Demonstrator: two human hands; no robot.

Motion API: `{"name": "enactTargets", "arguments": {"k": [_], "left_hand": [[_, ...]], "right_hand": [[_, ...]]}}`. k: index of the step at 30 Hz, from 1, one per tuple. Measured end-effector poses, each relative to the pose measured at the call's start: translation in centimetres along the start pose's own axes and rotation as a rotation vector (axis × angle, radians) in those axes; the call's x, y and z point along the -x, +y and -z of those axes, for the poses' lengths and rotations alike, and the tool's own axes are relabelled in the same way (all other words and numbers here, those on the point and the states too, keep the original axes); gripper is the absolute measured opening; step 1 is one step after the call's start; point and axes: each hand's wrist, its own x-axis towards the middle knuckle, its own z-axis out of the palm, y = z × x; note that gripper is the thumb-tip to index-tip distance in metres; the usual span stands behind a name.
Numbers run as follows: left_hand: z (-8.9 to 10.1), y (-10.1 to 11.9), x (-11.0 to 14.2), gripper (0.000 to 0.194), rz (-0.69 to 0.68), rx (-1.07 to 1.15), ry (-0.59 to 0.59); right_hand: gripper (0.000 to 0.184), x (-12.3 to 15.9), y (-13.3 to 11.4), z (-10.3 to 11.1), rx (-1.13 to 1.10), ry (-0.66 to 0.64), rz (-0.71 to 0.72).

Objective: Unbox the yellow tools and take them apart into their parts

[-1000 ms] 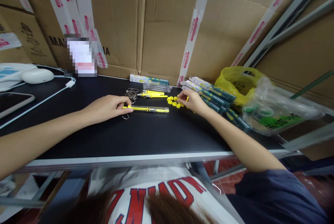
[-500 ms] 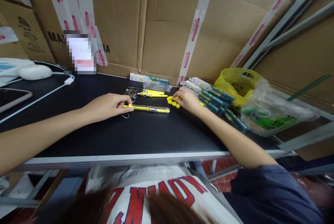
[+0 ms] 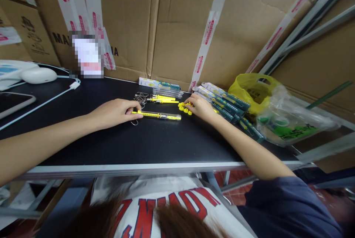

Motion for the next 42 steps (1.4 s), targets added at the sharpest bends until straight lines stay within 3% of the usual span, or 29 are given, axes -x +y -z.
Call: {"name": "enactTargets", "arguments": {"k": [6, 10, 15, 18, 26, 36, 42], "left_hand": [[0.0, 0.0, 0.0, 0.039, -0.010, 0.004, 0.009], [0.0, 0.1, 0.0, 0.038, 0.004, 0.013, -0.001], [0.0, 0.2, 0.0, 0.037, 0.013, 0.042, 0.001], [-0.1, 0.1, 0.0, 0.037, 0.003, 0.086, 0.001], [-0.2, 0.1, 0.0, 0.037, -0.032, 0.213, -0.022], [0.2, 1.2, -0.1, 0.029, -0.118, 0.079, 0.006], [0.6, 1.9, 0.0, 0.023, -0.054, 0.097, -0.073]], "right_hand": [[0.015, 0.0, -0.4, 0.6, -0.038, 0.036, 0.012], [0.020, 0.6, -1.9, 1.4, -0.138, 0.051, 0.049], [0.028, 1.9, -4.5, 2.2, -0.260, -0.075, 0.214], [0.027, 2.4, -5.3, 2.3, -0.295, -0.140, 0.243], [0.020, 2.5, -4.6, 1.9, -0.346, -0.149, 0.209], [0.017, 2.7, -4.6, 2.1, -0.395, -0.128, 0.228], [0.016, 2.8, -4.7, 2.2, -0.425, -0.151, 0.218]]}}
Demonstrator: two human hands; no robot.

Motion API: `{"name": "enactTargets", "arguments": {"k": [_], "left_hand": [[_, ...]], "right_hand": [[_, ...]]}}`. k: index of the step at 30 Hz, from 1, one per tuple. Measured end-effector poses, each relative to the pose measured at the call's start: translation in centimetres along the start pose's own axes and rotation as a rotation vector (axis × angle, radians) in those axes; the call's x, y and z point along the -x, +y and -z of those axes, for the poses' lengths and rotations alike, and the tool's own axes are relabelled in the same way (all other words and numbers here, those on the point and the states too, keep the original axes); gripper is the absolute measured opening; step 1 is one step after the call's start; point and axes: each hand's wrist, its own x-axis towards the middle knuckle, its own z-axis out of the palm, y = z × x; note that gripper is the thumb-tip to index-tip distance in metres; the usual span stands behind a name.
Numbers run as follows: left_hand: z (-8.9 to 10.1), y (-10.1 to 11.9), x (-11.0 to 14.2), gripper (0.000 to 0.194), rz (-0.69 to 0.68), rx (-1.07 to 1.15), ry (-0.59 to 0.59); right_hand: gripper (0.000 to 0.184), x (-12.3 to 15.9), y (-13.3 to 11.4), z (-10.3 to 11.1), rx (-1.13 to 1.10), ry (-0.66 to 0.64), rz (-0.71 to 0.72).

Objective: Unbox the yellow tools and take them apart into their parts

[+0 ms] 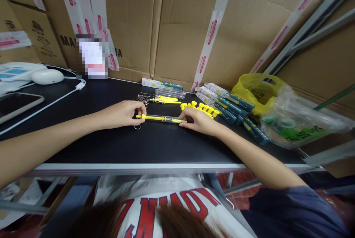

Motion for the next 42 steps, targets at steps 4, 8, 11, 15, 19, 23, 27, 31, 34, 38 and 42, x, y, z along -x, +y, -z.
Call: {"name": "enactTargets", "arguments": {"k": [4, 8, 11, 15, 19, 23, 27, 31, 34, 38, 42], "left_hand": [[0.2, 0.2, 0.1, 0.022, -0.019, 0.009, -0.062], [0.2, 0.1, 0.2, 0.020, -0.065, 0.007, -0.104], [0.2, -0.4, 0.3, 0.018, -0.090, -0.006, -0.130], [0.3, -1.3, 0.3, 0.018, -0.116, -0.025, -0.128], [0.2, -1.7, 0.1, 0.019, -0.125, -0.044, -0.109], [0.1, -1.3, 0.0, 0.017, -0.137, -0.065, -0.076], [0.1, -1.1, 0.1, 0.018, -0.137, -0.095, -0.067], [0.1, -1.5, 0.1, 0.023, -0.140, -0.110, -0.042], [-0.1, -1.8, 0.0, 0.024, -0.151, -0.095, -0.016], [-0.1, -2.0, 0.0, 0.024, -0.164, -0.083, 0.014], [0.0, -1.9, 0.0, 0.025, -0.143, -0.101, 0.028]], "right_hand": [[0.016, 0.0, 0.1, 0.1, -0.048, -0.024, -0.008], [0.018, 0.1, 0.1, 0.1, -0.125, -0.052, -0.016], [0.020, 0.3, 0.3, 0.3, -0.174, -0.080, -0.026], [0.021, 0.6, 1.0, 0.5, -0.200, -0.066, -0.058], [0.021, 0.6, 0.9, 0.6, -0.224, -0.085, -0.081], [0.020, 0.6, 0.9, 0.4, -0.230, -0.079, -0.068], [0.022, 0.8, 1.4, 0.3, -0.218, -0.050, -0.069], [0.022, 0.8, 1.2, 0.4, -0.214, -0.054, -0.056], [0.022, 0.7, 1.0, 0.5, -0.194, -0.055, -0.051], [0.021, 0.7, 1.3, 0.8, -0.142, -0.030, -0.027], [0.022, 0.9, 2.3, 2.0, -0.095, 0.055, -0.019]]}}
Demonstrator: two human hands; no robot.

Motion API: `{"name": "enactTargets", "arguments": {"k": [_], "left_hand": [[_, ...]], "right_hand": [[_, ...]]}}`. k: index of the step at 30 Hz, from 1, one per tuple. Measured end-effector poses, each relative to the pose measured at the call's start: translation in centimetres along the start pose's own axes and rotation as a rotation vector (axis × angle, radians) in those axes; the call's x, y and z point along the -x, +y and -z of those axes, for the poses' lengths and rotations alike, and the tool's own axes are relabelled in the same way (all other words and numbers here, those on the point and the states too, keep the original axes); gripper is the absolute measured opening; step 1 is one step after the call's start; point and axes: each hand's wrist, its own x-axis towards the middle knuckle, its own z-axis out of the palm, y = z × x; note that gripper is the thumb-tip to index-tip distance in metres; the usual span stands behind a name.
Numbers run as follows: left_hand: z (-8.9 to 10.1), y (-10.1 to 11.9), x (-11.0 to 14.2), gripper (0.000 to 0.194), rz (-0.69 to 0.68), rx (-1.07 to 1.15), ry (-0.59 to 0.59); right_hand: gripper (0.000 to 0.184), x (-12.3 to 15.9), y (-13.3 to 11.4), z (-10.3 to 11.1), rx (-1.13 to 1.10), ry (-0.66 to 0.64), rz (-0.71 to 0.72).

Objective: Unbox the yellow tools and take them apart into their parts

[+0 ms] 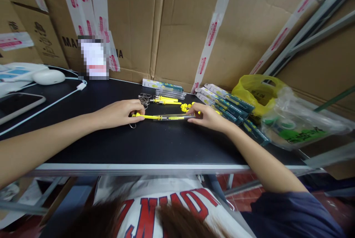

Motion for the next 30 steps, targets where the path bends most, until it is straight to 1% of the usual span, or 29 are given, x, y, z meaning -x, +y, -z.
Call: {"name": "enactTargets", "arguments": {"k": [5, 9, 12, 15, 18, 20, 22, 24, 26, 28, 30], "left_hand": [[0.1, 0.4, 0.1, 0.025, 0.020, -0.016, 0.024], [0.2, 0.5, 0.1, 0.022, 0.037, -0.047, 0.014], [0.1, 0.3, 0.0, 0.020, 0.045, -0.048, 0.012], [-0.1, 0.0, 0.0, 0.018, 0.046, -0.035, 0.021], [-0.1, 0.0, -0.1, 0.020, 0.041, -0.014, 0.023], [0.0, 0.1, -0.3, 0.023, 0.039, -0.003, 0.016], [0.4, 0.4, -0.6, 0.028, 0.041, -0.001, -0.008], [0.7, 0.8, -1.0, 0.032, 0.050, -0.014, -0.037], [0.8, 1.5, -1.6, 0.033, 0.066, -0.058, -0.044], [0.7, 2.3, -2.3, 0.033, 0.082, -0.151, -0.015], [0.2, 3.2, -3.1, 0.032, 0.050, -0.237, -0.001]], "right_hand": [[0.027, 0.3, 1.0, 2.4, 0.040, 0.123, -0.051], [0.028, 0.7, 1.9, 3.9, 0.044, 0.175, -0.092], [0.030, 1.0, 2.5, 4.8, 0.041, 0.221, -0.122], [0.031, 0.8, 3.4, 5.1, 0.048, 0.313, -0.165], [0.030, -0.5, 4.5, 4.6, 0.062, 0.387, -0.200], [0.028, -1.9, 5.4, 3.7, 0.074, 0.394, -0.204], [0.027, -3.7, 6.3, 2.6, 0.074, 0.358, -0.219], [0.027, -5.6, 7.2, 1.6, 0.029, 0.330, -0.252], [0.029, -7.4, 7.9, 0.7, -0.012, 0.332, -0.299], [0.032, -9.0, 8.4, 0.2, -0.056, 0.344, -0.321], [0.034, -10.1, 8.7, -0.1, -0.103, 0.355, -0.322]]}}
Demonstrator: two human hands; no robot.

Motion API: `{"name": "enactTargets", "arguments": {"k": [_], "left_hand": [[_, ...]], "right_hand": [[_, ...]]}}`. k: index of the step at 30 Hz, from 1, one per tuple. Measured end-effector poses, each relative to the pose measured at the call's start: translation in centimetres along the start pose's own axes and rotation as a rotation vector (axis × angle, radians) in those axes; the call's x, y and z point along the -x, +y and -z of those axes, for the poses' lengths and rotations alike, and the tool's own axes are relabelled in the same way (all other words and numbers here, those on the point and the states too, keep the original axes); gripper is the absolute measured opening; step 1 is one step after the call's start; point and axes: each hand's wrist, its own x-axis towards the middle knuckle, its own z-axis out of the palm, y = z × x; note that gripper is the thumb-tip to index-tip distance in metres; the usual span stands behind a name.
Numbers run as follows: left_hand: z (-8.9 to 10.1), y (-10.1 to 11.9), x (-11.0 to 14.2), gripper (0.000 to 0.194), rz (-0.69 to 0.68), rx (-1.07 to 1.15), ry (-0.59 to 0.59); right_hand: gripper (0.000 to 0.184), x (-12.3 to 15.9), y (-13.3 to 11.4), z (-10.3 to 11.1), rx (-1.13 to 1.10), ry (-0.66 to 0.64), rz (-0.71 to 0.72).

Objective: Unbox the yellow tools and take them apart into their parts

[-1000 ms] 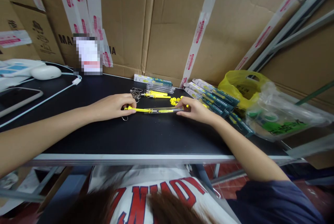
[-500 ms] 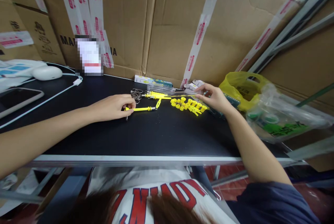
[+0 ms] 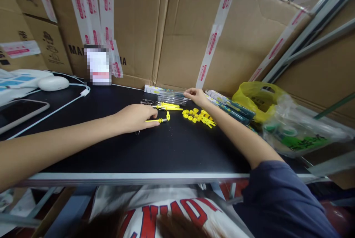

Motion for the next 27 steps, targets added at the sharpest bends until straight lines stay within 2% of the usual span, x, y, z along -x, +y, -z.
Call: {"name": "enactTargets", "arguments": {"k": [4, 9, 12, 14, 16, 18, 21, 24, 27], "left_hand": [[-0.9, 1.4, -1.1, 0.029, -0.056, -0.132, 0.009], [-2.3, 1.3, -1.0, 0.024, -0.081, -0.181, 0.066], [-2.7, 1.0, -0.6, 0.022, -0.084, -0.152, 0.110], [-2.8, 1.0, -0.5, 0.021, -0.078, -0.141, 0.125], [-2.7, 1.2, -0.5, 0.019, -0.070, -0.133, 0.125], [-2.6, 1.3, -0.4, 0.017, -0.060, -0.118, 0.125], [-2.5, 1.4, -0.4, 0.015, -0.046, -0.094, 0.132], [-2.4, 1.3, -0.3, 0.014, -0.028, -0.066, 0.128], [-2.3, 1.3, -0.3, 0.013, -0.006, -0.032, 0.105]], "right_hand": [[0.037, -0.6, -0.1, -0.6, -0.146, -0.002, -0.036], [0.045, -0.4, -0.5, -0.4, -0.375, 0.046, -0.078], [0.045, -1.3, -1.5, 0.2, -0.367, 0.217, 0.021], [0.042, -2.2, -2.5, 0.8, -0.270, 0.328, 0.132], [0.040, -3.2, -3.7, 1.0, -0.132, 0.361, 0.246], [0.038, -4.0, -4.6, 0.8, 0.025, 0.297, 0.332], [0.033, -4.7, -5.0, -0.7, 0.277, 0.048, 0.403], [0.030, -5.1, -4.4, -2.9, 0.478, -0.196, 0.389], [0.032, -5.7, -3.6, -4.8, 0.592, -0.299, 0.364]]}}
